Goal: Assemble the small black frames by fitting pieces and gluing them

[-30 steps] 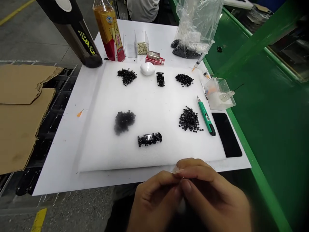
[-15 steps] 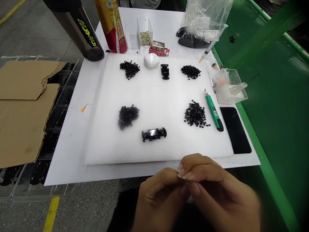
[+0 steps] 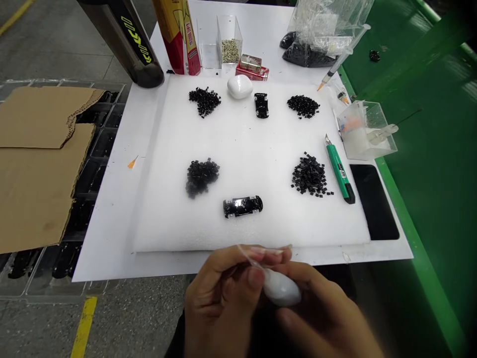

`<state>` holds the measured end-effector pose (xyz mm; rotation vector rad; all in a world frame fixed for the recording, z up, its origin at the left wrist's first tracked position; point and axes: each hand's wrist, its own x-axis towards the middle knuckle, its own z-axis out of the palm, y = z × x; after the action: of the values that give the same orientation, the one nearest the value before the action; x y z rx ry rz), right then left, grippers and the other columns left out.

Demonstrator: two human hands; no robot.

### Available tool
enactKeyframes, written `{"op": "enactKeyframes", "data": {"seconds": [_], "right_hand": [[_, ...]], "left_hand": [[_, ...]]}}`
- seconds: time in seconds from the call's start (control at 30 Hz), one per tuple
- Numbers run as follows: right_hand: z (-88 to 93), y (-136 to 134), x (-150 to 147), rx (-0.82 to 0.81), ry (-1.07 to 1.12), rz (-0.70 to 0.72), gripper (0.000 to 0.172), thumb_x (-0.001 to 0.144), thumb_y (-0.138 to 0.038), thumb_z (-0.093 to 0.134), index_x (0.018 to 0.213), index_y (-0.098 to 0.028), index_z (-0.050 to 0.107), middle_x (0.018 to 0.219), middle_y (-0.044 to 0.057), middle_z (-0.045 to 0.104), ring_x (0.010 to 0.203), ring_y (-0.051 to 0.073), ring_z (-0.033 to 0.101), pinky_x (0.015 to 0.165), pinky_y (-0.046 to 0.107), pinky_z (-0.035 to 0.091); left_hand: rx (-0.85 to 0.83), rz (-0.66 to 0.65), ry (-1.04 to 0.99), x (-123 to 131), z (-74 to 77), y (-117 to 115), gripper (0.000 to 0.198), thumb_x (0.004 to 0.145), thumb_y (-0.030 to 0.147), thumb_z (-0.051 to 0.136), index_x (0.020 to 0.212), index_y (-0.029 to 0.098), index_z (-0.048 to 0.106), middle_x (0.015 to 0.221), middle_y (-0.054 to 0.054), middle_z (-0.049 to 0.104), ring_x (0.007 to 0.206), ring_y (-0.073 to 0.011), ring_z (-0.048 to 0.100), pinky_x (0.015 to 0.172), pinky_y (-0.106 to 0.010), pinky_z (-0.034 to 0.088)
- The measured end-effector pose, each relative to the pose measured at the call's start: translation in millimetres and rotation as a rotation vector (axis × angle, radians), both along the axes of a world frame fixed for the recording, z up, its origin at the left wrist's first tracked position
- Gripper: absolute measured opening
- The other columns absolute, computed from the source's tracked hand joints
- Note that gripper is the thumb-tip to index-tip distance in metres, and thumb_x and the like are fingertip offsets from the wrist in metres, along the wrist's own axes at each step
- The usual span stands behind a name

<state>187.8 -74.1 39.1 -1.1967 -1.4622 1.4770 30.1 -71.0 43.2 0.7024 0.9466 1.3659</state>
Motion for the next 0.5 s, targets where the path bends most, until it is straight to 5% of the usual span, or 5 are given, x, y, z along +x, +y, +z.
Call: {"op": "enactKeyframes", "data": {"seconds": [0.1,0.2,0.27,0.37,0.5], "right_hand": [[1.1,0,-1,-0.064,0.048,-0.189,0.029,0.091,-0.024,0.072,0.116,-0.036,0.067,0.085,-0.004,0.078,0.065,0.012,0.073,0.061,0.018,0.061],[-1.0,12,2,0.009,-0.026,-0.587,0.018,0.096,-0.037,0.065,0.112,-0.029,0.068,0.066,-0.003,0.069,0.046,0.01,0.059,0.046,0.02,0.05],[-3.8,29,7,0.081,-0.064,-0.837,0.025,0.098,-0.045,0.06,0.099,-0.023,0.071,0.055,-0.003,0.057,0.041,0.01,0.049,0.04,0.022,0.041],[-6.3,58,14,0.103,0.049,-1.015,0.025,0.088,-0.04,0.069,0.075,-0.02,0.067,0.054,-0.005,0.044,0.043,0.008,0.039,0.04,0.023,0.034],[-7.2,87,14,0.029,0.278,-1.023,0.023,0.072,-0.029,0.075,0.067,-0.023,0.054,0.053,-0.008,0.04,0.042,0.009,0.034,0.039,0.025,0.033]], "left_hand": [[0.203,-0.089,0.429,-9,-0.8,16,0.019,0.101,0.02,0.063,0.117,0.026,0.072,0.121,-0.003,0.075,0.11,-0.023,0.074,0.093,-0.034,0.066],[0.595,0.038,1.02,-22,-10.8,40,0.035,0.095,0.011,0.069,0.13,0.015,0.066,0.127,-0.009,0.071,0.123,-0.0251,0.066,0.108,-0.04,0.058],[0.714,-0.01,1.307,-32,-20.0,55,0.038,0.093,0.009,0.07,0.131,0.01,0.065,0.132,-0.013,0.067,0.134,-0.0285,0.056,0.115,-0.047,0.051],[0.727,-0.155,1.422,-40,-31.4,70,0.041,0.097,0.01,0.066,0.138,0.009,0.059,0.127,-0.012,0.069,0.123,-0.0251,0.062,0.109,-0.045,0.055],[0.764,-0.107,1.397,-41,-39.1,76,0.027,0.096,0.008,0.067,0.122,0.01,0.069,0.113,-0.008,0.075,0.114,-0.0229,0.067,0.103,-0.041,0.059]]}}
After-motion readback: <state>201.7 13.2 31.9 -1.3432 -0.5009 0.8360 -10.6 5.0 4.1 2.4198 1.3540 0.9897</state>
